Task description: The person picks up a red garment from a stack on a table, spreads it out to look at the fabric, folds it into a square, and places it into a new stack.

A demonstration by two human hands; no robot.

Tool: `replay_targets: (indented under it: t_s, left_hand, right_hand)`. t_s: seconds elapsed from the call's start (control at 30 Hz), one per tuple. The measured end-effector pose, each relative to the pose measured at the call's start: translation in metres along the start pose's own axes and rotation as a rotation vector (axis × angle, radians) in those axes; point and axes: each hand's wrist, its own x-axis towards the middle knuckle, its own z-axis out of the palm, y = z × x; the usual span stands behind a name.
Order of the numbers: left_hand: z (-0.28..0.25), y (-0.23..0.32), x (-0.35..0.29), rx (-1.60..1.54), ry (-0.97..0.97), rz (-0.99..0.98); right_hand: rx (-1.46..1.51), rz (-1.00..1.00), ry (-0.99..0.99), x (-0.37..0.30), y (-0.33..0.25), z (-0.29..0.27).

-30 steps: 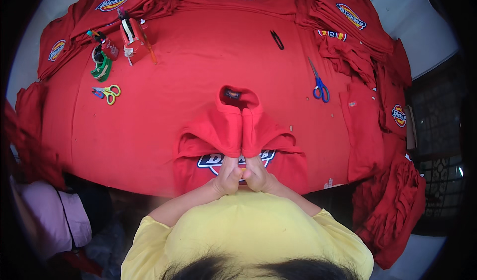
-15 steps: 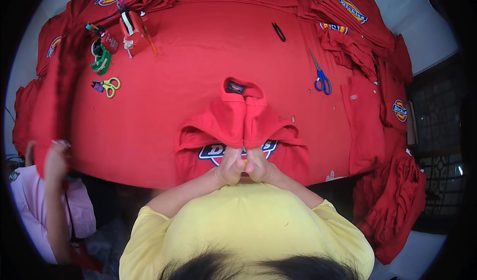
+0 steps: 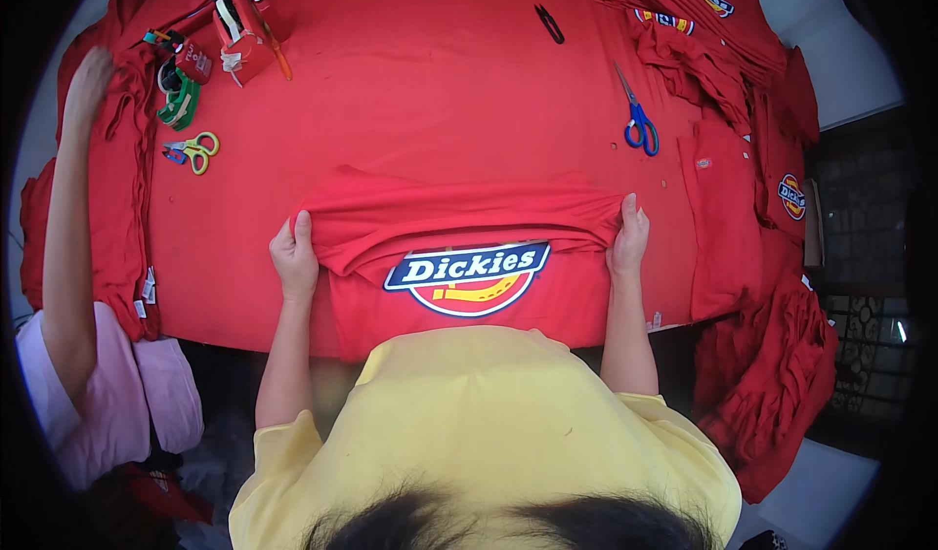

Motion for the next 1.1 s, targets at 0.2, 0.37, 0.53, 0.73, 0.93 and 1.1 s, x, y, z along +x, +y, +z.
replay_targets:
  t_s: [0.2,0.37,0.53,0.73,0.93,1.1]
  left_hand:
    - [0.016,0.045,0.038,-0.431,-0.026,-0.223]
    - [0.027,0.083,0.092,-0.556,-0.256,-0.036]
    - [0.015,0.067,0.054,-0.117,-0.337,-0.135]
    - [0.032,0.080,0.024,0.856,-0.021,0.390]
    - [0.087,0.074,0.018,0.491,-0.483,0.362]
    - [0.100,0.059,0.017,0.479,-0.597,0.100]
  right_hand:
    - [0.326,0.249,-0.238,0.032,-0.054,0.027]
    - [0.462,0.100,-0.383,0.099,-0.075,0.049]
    - [-0.104,0.130,-0.425,0.081,-0.055,-0.008]
    - [-0.950,-0.171,-0.286,0.046,-0.055,0.010]
    - [-0.774,-0.448,-0.621,0.014,-0.054,0.143]
    - [-0.643,-0.556,-0.682,-0.020,0.026,0.169]
